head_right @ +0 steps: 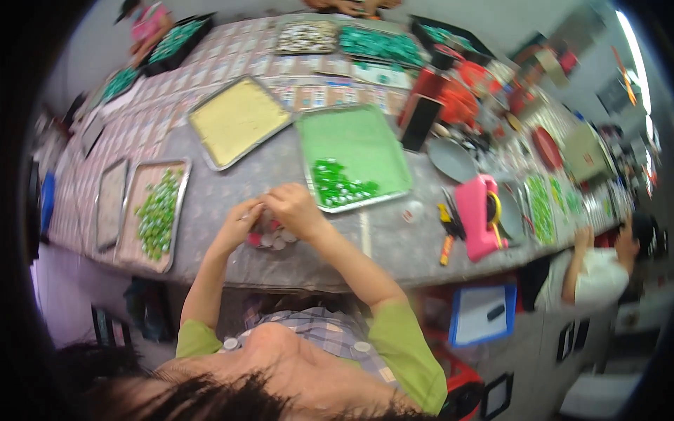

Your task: The person assembles small plastic figurine parts by applying glue from a squeeze bottle and attaching the pieces together by hand. Then, the person unpacks and handles small items from a plastic bag on the table.

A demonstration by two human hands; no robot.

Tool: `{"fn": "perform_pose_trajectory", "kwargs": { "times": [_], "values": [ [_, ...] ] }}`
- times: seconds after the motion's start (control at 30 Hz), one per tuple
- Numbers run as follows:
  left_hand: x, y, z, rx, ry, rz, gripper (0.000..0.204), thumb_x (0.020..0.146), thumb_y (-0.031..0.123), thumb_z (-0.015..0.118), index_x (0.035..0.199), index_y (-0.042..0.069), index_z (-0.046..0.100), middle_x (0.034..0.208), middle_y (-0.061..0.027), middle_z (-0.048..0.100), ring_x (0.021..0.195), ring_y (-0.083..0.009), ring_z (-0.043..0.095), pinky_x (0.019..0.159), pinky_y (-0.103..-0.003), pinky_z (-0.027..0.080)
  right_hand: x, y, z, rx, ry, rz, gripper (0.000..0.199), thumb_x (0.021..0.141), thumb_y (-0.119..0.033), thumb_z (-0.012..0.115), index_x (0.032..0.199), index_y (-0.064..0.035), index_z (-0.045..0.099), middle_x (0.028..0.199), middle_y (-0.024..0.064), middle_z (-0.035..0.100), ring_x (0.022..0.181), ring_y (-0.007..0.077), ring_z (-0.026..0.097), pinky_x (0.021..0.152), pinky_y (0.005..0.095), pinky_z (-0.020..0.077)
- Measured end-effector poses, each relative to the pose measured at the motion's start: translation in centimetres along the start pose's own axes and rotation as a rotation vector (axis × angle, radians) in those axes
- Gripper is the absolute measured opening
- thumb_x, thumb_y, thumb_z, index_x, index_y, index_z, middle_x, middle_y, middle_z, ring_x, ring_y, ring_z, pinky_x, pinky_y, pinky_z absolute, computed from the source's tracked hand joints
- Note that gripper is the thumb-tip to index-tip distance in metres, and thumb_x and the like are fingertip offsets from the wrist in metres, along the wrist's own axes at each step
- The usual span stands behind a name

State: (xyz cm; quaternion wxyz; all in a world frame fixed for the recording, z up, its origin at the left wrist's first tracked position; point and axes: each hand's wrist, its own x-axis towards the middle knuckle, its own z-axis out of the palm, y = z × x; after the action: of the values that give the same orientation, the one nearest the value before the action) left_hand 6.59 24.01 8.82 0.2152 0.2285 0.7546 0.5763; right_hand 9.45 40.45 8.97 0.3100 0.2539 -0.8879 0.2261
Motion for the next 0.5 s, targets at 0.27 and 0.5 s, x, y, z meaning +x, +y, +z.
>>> {"fn": "perform_pose_trajectory", "kwargs": {
  "times": [0.27,0.5],
  "values": [
    [-0.3,0.3,-0.9,0.037,-0.014,0.028,0.025,0.081,0.023,0.052,0.097,0.005,0.060,0.080,-0.0086,0.058,0.077,-0.0172,0.052,0.070,-0.026,0.040,0.9,0.4,-1.6,0.319,0.020,0.334,0.011,0.064,0.002,0.060,0.074,-0.0035,0.062,0.070,0.0086,0.059,0.062,0.0197,0.055,0.057,0.0260,0.0419],
    [-0.2,-1.8,-1.3,-0.242,-0.080,0.102,0.022,0.076,0.013,0.058,0.096,0.004,0.061,0.075,-0.0032,0.061,0.064,-0.0080,0.052,0.059,-0.021,0.042,-1.1,-2.2,-3.5,0.347,-0.074,0.223,0.006,0.066,0.001,0.062,0.072,-0.0006,0.061,0.066,0.0080,0.058,0.059,0.0165,0.052,0.055,0.0251,0.0398]
  ]
}}
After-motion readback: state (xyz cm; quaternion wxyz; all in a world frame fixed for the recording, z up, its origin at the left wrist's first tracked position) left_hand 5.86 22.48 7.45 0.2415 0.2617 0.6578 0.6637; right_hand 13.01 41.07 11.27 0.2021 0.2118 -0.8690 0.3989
